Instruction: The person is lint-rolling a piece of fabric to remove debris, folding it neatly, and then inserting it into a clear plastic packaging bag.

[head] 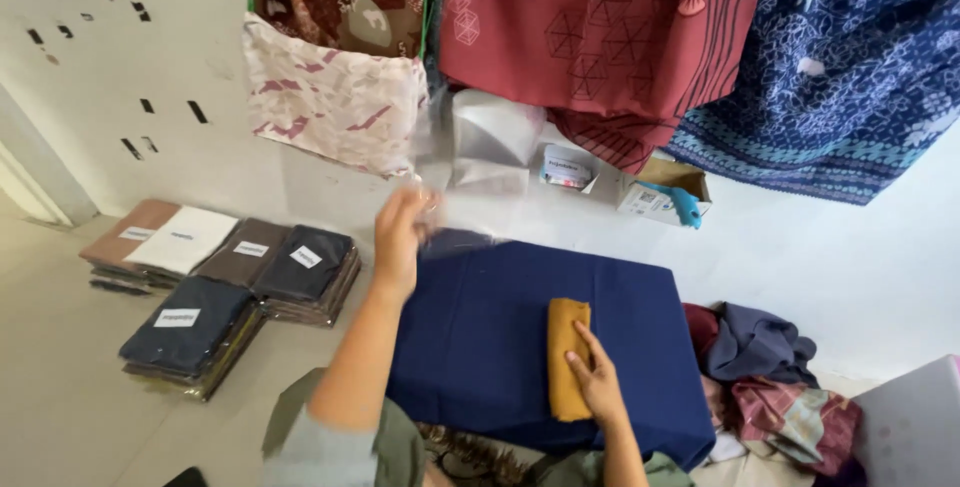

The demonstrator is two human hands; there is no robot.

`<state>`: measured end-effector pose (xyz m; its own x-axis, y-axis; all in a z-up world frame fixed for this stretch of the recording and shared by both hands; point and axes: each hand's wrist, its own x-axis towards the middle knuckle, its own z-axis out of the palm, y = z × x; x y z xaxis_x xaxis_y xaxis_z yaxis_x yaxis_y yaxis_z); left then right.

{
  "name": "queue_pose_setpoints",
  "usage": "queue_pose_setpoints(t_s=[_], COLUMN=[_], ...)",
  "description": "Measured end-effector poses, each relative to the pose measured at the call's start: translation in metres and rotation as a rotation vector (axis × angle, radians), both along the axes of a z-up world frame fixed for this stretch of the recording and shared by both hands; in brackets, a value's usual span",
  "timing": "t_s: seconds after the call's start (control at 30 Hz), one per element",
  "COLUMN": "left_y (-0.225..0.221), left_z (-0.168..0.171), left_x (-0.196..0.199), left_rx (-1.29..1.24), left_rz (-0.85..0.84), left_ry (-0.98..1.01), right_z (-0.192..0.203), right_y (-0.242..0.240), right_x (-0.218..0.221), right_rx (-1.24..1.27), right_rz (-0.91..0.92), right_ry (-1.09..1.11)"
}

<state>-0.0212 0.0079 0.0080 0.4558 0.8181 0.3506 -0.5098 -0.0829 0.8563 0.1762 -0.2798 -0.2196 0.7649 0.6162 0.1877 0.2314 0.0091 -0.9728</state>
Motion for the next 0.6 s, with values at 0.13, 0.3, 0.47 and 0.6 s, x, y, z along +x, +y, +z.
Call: queue_pose_setpoints(t_s=[0.13,0.3,0.47,0.6], left_y=[-0.001,0.020,0.036,0.051], left_z=[-0.112,-0.247,-0.234,-0.231], left_x=[-0.033,-0.036,-0.044,-0.029], left_rx=[-0.472,-0.441,0.503,0.817], left_rz=[-0.242,-0.327,-0.169,-0.024], left_ry=[0.078,0.683,1.260,1.474], right_z=[-0.005,-0.024,0.011,0.066], right_y=[0.003,0.008,0.015,0.012], right_x=[0.007,0.017,0.015,-0.007], right_rx=[-0.028,-0.055,-0.138,-0.179], right_rz=[-0.019,-0.062,-0.151,-0.184], right_ry=[-0.054,-0.082,-0.133,-0.126])
